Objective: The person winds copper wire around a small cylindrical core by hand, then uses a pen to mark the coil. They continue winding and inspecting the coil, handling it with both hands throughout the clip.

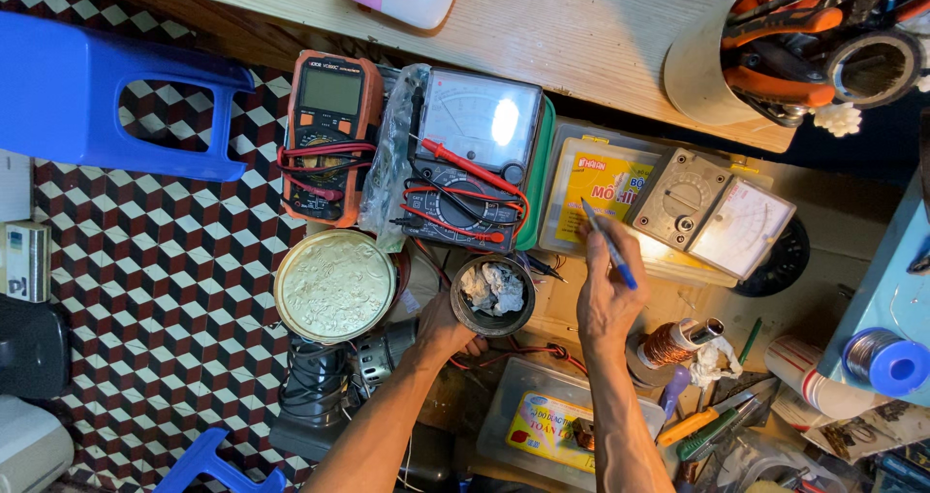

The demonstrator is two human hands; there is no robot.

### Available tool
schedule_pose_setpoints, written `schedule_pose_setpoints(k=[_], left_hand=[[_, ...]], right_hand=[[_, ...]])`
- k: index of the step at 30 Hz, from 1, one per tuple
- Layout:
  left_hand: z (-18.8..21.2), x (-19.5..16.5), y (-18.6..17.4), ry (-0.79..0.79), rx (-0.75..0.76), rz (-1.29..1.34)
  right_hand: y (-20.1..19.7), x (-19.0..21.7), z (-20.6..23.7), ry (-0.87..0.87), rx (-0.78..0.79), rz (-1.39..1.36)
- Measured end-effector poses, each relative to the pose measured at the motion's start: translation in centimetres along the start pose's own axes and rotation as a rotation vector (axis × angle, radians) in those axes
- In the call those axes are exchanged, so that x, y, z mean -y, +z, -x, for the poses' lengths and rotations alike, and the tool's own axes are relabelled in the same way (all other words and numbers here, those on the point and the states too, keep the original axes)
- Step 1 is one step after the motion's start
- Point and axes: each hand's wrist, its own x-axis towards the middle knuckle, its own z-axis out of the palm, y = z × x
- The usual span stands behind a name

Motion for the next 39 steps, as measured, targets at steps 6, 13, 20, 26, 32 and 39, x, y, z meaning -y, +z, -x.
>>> schedule_pose_setpoints(k=[6,13,20,26,32,39], left_hand=[[0.9,0.1,0.5,0.090,-0.022,-0.104],[11.2,-3.9,-0.1,0.329,-0.283,-0.220],[15.3,-10.4,1.0,-0.144,-0.162,0.956],[14.5,-13.0,1.4,-0.105,-0.128,1.376],[16.6,-13.1,2.0,-0.020,-0.080,1.264],[18.1,-13.3,2.2,-0.001,-0.077,1.173]], right_hand=[[-3.2,3.0,6.5,0.013,0.025,0.227],[-7.1,9.2,11.2,0.021,-0.035,0.249],[-8.8,14.8,16.2,0.089,-0.038,0.088],[-8.6,17.7,18.7,0.109,-0.028,-0.119],[-9.1,17.8,19.3,0.053,-0.058,-0.130],[-10.1,16.9,19.1,0.102,-0.018,-0.151]])
